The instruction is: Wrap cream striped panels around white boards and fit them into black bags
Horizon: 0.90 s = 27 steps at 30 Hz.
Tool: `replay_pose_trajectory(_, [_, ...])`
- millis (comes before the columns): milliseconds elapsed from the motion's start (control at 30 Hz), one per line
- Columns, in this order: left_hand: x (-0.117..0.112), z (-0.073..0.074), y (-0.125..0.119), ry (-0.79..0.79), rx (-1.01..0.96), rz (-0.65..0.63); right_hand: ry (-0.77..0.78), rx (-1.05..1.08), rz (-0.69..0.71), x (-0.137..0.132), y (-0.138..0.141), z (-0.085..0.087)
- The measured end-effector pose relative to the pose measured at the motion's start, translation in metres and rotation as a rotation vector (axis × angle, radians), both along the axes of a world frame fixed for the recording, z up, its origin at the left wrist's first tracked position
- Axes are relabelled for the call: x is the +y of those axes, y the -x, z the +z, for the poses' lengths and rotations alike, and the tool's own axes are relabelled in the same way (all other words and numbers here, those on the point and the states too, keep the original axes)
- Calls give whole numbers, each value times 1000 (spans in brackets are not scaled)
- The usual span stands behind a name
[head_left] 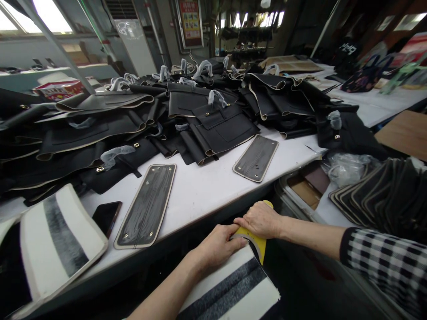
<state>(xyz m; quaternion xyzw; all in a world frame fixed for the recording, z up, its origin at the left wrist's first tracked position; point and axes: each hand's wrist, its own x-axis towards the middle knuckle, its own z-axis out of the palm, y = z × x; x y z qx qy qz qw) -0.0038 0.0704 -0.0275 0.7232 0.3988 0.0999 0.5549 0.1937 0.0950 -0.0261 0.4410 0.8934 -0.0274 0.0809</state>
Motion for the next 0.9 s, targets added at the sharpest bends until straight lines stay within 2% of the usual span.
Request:
replay_pose_trajectory(300, [-3, -5, -2, -227, 99, -82, 3, -9, -108, -22, 5, -5])
replay_pose_trajectory(433, [-6, -4, 1, -383, 230, -124, 3, -29, -168, -38, 9, -7])
replay_pose_trajectory(533, [-5, 3, 3, -405, 309, -179, -7, -46, -167, -45, 10, -10])
replay_pose_trajectory(633, [-7, 19, 18, -373, 310, -168, -26, -51, -120, -43, 8, -10])
replay_pose_trajectory(700, [-15, 34, 44, -363, 264, -71, -41, -35, -66, -38, 9, -6])
replay_pose_trajectory(767, [-32, 46, 83, -329, 168, 94, -63, 2, -16, -30, 14, -2])
replay_pose_trajectory(833, [-58, 49, 126, -254, 44, 346, -68, 118, -39, -23, 28, 1])
replay_pose_trajectory(900, [-90, 40, 162, -114, -97, 715, -31, 271, -86, -19, 51, 1])
